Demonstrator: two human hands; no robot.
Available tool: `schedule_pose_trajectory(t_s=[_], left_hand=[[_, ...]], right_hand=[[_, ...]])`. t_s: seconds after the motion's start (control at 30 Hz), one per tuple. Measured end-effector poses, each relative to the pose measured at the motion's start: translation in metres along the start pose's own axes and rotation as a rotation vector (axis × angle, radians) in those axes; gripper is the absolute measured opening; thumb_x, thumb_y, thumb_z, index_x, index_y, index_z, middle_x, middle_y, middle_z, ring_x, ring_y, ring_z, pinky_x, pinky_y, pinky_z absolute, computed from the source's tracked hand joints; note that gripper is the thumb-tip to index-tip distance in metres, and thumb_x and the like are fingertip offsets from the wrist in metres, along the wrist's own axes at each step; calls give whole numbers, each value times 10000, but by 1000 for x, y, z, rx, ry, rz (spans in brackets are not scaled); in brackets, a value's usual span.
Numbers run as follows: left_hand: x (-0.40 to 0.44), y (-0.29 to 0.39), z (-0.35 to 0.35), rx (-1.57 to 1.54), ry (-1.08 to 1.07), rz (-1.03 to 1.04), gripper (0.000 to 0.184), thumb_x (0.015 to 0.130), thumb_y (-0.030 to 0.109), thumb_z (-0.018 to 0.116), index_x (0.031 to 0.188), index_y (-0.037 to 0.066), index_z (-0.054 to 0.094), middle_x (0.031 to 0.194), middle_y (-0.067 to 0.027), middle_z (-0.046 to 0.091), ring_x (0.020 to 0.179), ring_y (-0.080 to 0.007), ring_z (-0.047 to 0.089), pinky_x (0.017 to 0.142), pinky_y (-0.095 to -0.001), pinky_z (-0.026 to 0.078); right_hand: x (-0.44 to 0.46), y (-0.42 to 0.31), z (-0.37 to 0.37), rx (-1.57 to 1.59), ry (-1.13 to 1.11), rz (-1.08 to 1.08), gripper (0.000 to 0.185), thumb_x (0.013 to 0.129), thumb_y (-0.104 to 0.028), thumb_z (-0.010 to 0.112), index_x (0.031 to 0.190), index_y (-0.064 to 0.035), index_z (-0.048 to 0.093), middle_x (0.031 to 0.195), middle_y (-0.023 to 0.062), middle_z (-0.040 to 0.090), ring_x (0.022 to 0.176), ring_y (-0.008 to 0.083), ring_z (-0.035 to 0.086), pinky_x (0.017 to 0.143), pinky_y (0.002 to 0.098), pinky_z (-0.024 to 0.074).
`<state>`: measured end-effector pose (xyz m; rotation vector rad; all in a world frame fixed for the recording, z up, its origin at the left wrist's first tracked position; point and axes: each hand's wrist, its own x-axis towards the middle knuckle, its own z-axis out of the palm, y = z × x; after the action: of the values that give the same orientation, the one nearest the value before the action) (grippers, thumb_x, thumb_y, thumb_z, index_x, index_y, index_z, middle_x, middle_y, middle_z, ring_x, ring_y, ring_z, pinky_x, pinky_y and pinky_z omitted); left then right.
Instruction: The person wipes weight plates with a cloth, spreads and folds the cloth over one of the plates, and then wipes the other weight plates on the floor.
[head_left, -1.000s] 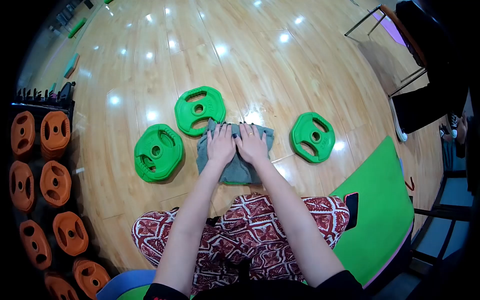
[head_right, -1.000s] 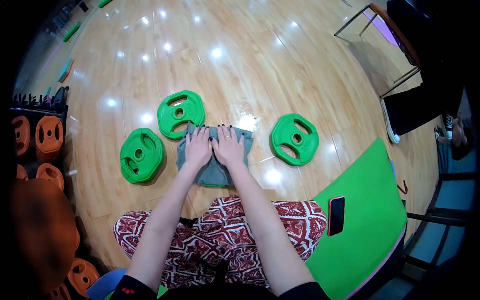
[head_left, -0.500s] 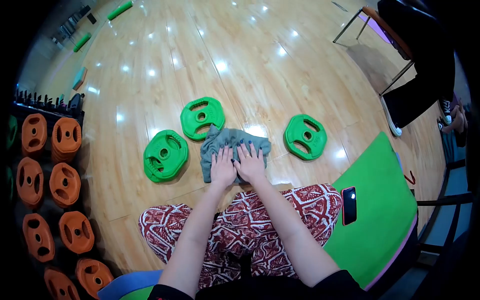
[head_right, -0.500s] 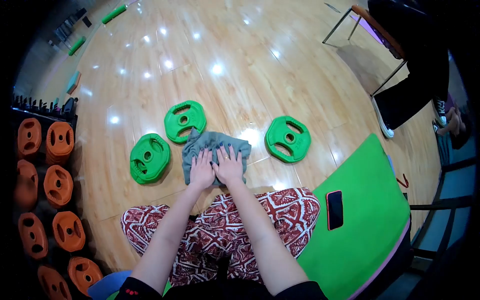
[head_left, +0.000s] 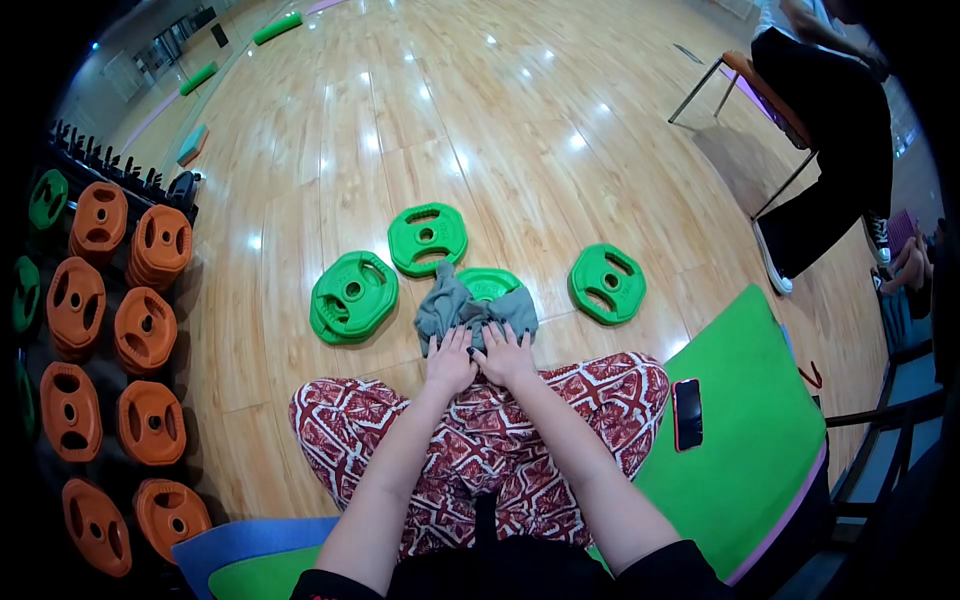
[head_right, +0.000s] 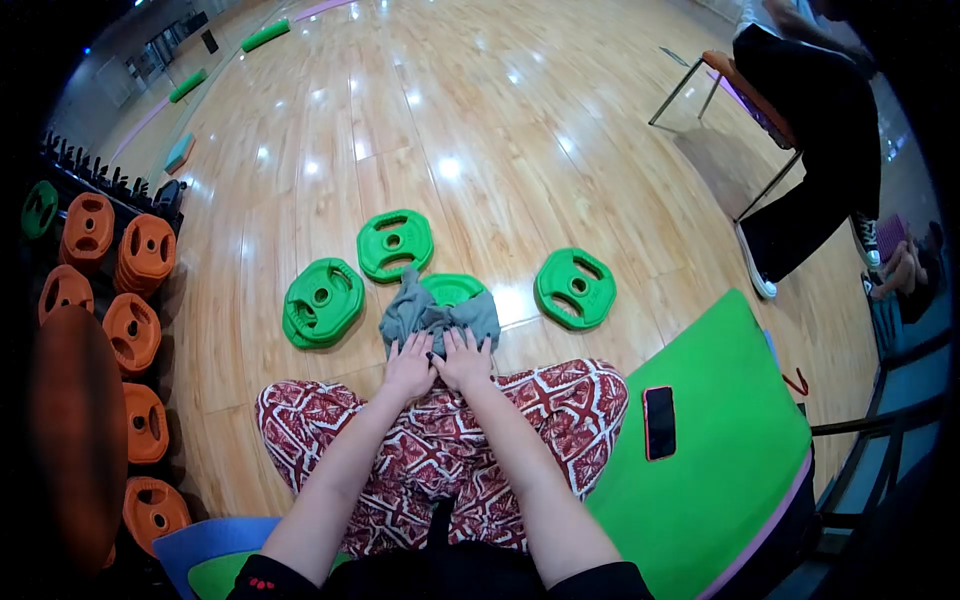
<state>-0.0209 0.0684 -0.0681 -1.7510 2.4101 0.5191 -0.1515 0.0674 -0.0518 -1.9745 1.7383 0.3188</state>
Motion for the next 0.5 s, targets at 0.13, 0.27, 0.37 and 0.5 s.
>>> schedule_pose_trajectory(t_s=[0.13,0.27,0.37,0.5], left_hand=[[12,-2,6,-38,43,-15,570,812,301,421,1326,91,292,1402,-58,243,1296,-193,210,1054,-464,130],[28,-6,9,-9,98,2,551,814,290,406,1319,92,307,1401,-57,244,1296,-201,211,1051,-477,125],[53,-9,3,-21,154,-32,536,816,293,395,1309,92,327,1396,-60,257,1293,-211,217,1045,-485,132],[80,-14,-16,-20,176,-18,552,828,343,377,1320,102,311,1405,-75,228,1305,-239,184,1040,-494,132]], right_hand=[[10,-1,4,40,61,40,645,870,-516,233,1371,-113,183,1436,25,150,1322,240,121,1043,520,79],[25,4,6,81,139,28,639,868,-507,246,1368,-111,193,1435,39,149,1322,242,118,1033,545,62],[50,6,1,106,217,76,640,864,-501,264,1364,-107,205,1434,44,154,1321,239,126,1024,561,54],[79,10,-11,119,314,166,639,851,-482,309,1364,-114,213,1430,13,177,1319,209,142,1027,554,26]])
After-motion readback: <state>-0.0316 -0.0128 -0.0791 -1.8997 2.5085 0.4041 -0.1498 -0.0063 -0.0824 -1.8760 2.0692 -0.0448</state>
